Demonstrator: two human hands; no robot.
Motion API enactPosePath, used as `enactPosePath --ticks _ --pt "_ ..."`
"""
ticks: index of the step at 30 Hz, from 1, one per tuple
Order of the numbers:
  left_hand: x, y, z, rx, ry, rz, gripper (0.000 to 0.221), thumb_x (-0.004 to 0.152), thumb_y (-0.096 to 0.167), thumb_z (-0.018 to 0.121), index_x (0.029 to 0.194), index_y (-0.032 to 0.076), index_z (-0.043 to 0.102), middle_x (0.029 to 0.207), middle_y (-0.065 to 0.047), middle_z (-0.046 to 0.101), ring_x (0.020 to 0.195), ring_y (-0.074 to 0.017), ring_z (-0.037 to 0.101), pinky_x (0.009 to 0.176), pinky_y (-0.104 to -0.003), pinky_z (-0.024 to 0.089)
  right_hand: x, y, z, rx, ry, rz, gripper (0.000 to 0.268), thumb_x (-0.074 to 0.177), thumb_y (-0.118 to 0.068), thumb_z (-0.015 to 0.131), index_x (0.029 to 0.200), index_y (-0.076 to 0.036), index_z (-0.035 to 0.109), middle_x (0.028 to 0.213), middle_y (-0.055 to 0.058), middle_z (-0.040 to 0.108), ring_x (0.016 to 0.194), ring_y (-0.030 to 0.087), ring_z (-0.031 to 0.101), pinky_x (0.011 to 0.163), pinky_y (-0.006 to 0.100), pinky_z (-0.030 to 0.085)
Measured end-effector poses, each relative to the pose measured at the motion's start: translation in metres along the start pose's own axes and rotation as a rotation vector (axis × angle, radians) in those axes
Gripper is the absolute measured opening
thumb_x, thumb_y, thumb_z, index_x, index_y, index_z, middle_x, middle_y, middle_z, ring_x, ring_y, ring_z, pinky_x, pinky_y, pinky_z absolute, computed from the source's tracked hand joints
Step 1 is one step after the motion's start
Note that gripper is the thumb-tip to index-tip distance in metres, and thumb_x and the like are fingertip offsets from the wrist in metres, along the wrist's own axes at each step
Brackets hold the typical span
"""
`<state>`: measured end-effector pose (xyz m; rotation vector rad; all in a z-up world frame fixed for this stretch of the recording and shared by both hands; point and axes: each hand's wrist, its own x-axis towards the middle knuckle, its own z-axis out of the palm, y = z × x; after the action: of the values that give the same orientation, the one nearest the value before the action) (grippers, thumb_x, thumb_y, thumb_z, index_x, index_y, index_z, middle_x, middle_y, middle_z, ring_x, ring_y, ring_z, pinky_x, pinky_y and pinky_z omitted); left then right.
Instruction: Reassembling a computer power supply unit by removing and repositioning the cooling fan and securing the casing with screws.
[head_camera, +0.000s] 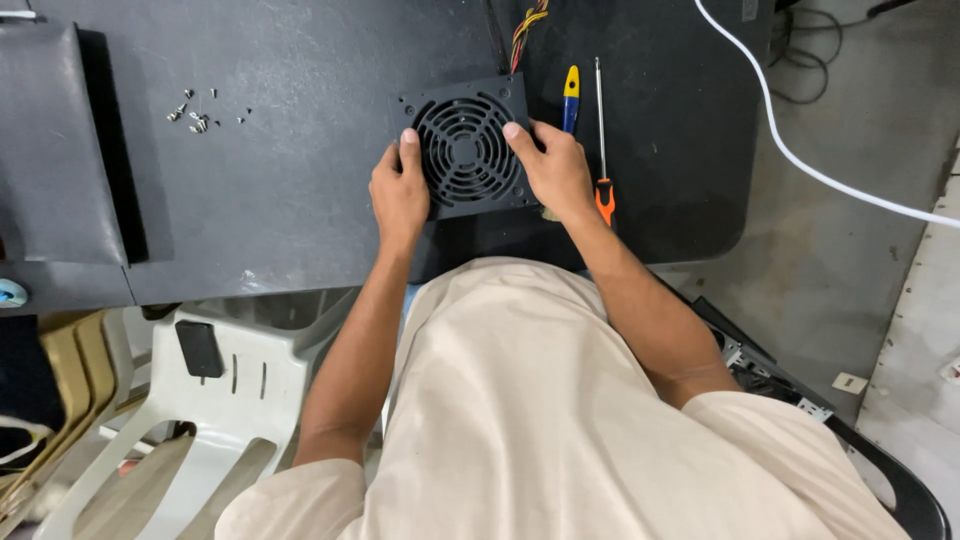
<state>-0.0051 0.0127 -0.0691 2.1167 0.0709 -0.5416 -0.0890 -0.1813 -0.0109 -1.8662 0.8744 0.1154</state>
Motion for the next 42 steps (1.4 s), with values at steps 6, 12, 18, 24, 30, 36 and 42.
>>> enactPosePath --ticks 6,12,18,24,30,36,42 --pt "-0.008 0.023 -0.012 0.051 -0.007 -0.031 0.087 0.103 0.070 0.043 0.145 -0.006 0.053 0.138 -0.032 0.060 0.132 -0.0498 0.054 0.109 -0.062 0.046 -0.006 -0.019 -0.018 -0.169 -0.219 0.102 0.074 0.102 -0.065 0.052 0.151 -0.010 0.052 0.138 0.026 0.062 0.133 0.044 0.055 0.109 0.056 0.046" --pt "0.001 0.005 -0.007 0.071 -0.033 -0.028 0.089 0.101 0.074 0.043 0.144 -0.003 0.056 0.135 -0.028 0.064 0.130 -0.0464 0.058 0.108 -0.060 0.048 -0.001 0.005 -0.014 -0.156 -0.195 0.105 0.067 0.103 -0.062 0.053 0.149 -0.013 0.055 0.132 0.023 0.067 0.127 0.042 0.060 0.104 0.052 0.050" --pt "0.001 0.008 -0.008 0.042 -0.019 -0.028 0.087 0.103 0.072 0.042 0.144 -0.004 0.055 0.132 -0.027 0.066 0.129 -0.0459 0.059 0.107 -0.061 0.049 0.002 0.018 -0.010 -0.034 -0.138 0.019 0.055 0.106 -0.055 0.054 0.143 -0.016 0.062 0.127 0.021 0.070 0.123 0.040 0.063 0.101 0.049 0.053" --pt "0.001 0.007 -0.007 0.053 -0.028 -0.019 0.086 0.103 0.072 0.042 0.144 -0.003 0.055 0.132 -0.026 0.067 0.129 -0.0451 0.059 0.107 -0.062 0.048 -0.008 0.003 -0.017 -0.068 -0.148 0.062 0.057 0.106 -0.058 0.050 0.144 -0.017 0.062 0.127 0.019 0.071 0.125 0.037 0.062 0.102 0.048 0.052" --pt "0.004 0.011 -0.009 0.075 -0.067 -0.028 0.086 0.103 0.071 0.044 0.147 -0.002 0.053 0.140 -0.027 0.061 0.135 -0.0451 0.053 0.112 -0.061 0.044 0.026 0.024 -0.007 -0.008 -0.190 0.018 0.052 0.103 -0.048 0.059 0.131 -0.005 0.069 0.121 0.025 0.072 0.119 0.044 0.066 0.101 0.052 0.051" --pt "0.024 0.015 -0.009 -0.128 -0.101 0.110 0.050 0.098 0.049 0.050 0.124 0.009 0.064 0.123 -0.010 0.072 0.117 -0.0218 0.065 0.100 -0.037 0.047 0.056 0.024 0.019 0.061 -0.094 -0.064 0.059 0.097 -0.057 0.048 0.126 -0.010 0.069 0.126 0.013 0.074 0.123 0.026 0.065 0.101 0.035 0.045" --pt "0.006 0.057 -0.016 -0.025 -0.121 -0.105 0.097 0.102 0.075 0.030 0.156 -0.007 0.036 0.157 -0.033 0.039 0.148 -0.0473 0.035 0.122 -0.061 0.028 0.028 0.003 0.020 0.044 0.045 -0.100 0.068 0.112 -0.049 0.043 0.145 0.010 0.050 0.137 0.038 0.057 0.134 0.050 0.051 0.114 0.054 0.039"
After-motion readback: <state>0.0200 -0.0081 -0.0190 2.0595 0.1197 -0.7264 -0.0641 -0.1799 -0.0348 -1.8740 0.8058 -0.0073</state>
